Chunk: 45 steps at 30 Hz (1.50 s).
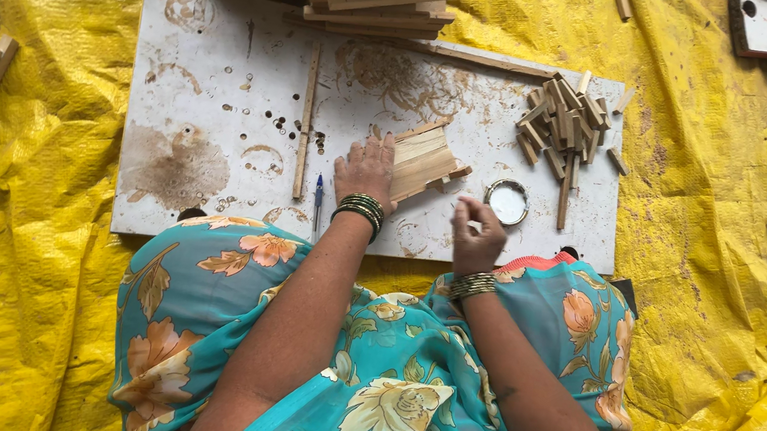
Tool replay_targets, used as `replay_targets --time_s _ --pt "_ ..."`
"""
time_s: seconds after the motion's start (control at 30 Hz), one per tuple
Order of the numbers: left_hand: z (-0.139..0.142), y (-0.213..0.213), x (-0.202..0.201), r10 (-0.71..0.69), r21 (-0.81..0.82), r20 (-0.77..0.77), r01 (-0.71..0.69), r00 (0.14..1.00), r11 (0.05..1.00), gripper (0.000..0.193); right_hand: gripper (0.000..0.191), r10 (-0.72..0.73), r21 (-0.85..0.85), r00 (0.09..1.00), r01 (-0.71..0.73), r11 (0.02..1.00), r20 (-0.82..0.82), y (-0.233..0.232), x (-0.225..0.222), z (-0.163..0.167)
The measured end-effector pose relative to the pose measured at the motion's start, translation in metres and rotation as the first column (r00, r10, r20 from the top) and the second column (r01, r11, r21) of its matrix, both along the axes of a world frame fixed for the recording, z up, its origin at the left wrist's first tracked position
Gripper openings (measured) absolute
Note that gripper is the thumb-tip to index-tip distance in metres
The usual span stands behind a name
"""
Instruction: The person sits on the floor and assembles a small wooden rack, picking wooden pegs one at a time, dipping them into a small container of glue, and pressing them into holes on a wooden base. They rotate the base to reach different sides and stack the finished piece with others.
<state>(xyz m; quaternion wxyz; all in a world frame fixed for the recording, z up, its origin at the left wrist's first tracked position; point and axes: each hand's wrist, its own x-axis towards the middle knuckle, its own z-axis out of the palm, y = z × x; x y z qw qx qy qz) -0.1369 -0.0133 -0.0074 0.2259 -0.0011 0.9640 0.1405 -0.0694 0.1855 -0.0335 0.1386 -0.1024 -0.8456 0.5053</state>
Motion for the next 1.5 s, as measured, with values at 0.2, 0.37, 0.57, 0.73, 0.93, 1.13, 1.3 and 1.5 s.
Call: replay_targets --time_s 0.2,0.37,0.57,0.73,0.93,1.13,1.3,1.5 --pt "-0.001 -0.007 -0.005 -0.071 0.069 0.004 0.070 0.997 0.995 0.133 0.038 -0.106 -0.474 0.994 0.099 0.875 0.013 0.048 -0.030 0.008" --pt "0.000 -0.016 -0.003 -0.141 0.105 -0.017 0.142 0.990 0.984 0.131 0.050 -0.019 -0.500 0.981 0.116 0.858 0.194 0.044 -0.041 0.008" --pt "0.003 -0.025 -0.009 -0.205 0.115 -0.022 0.206 0.978 0.972 0.127 0.056 0.097 -0.466 0.954 0.049 0.883 0.284 0.035 -0.043 0.007" --pt "0.005 -0.026 -0.010 -0.199 0.060 -0.049 0.201 0.979 0.978 0.121 0.057 0.151 -0.515 0.943 0.025 0.857 0.297 0.027 -0.041 0.002" --pt "0.007 -0.028 -0.003 -0.143 0.086 -0.189 0.162 0.971 0.983 0.111 0.055 0.160 -0.471 0.947 -0.009 0.882 0.280 0.022 -0.042 0.002" --pt "0.008 -0.019 0.017 -0.011 0.443 -0.543 0.298 0.840 0.846 0.063 0.055 0.167 -0.455 0.952 -0.034 0.890 0.257 0.018 -0.043 0.003" --pt "0.009 -0.005 0.025 0.016 0.517 -0.581 0.354 0.814 0.780 0.059 0.054 0.166 -0.464 0.951 -0.026 0.886 0.263 0.017 -0.045 -0.001" --pt "0.002 0.011 0.025 0.031 0.546 -0.514 0.299 0.858 0.782 0.056 0.052 0.155 -0.443 0.958 -0.033 0.896 0.243 0.018 -0.044 -0.006"
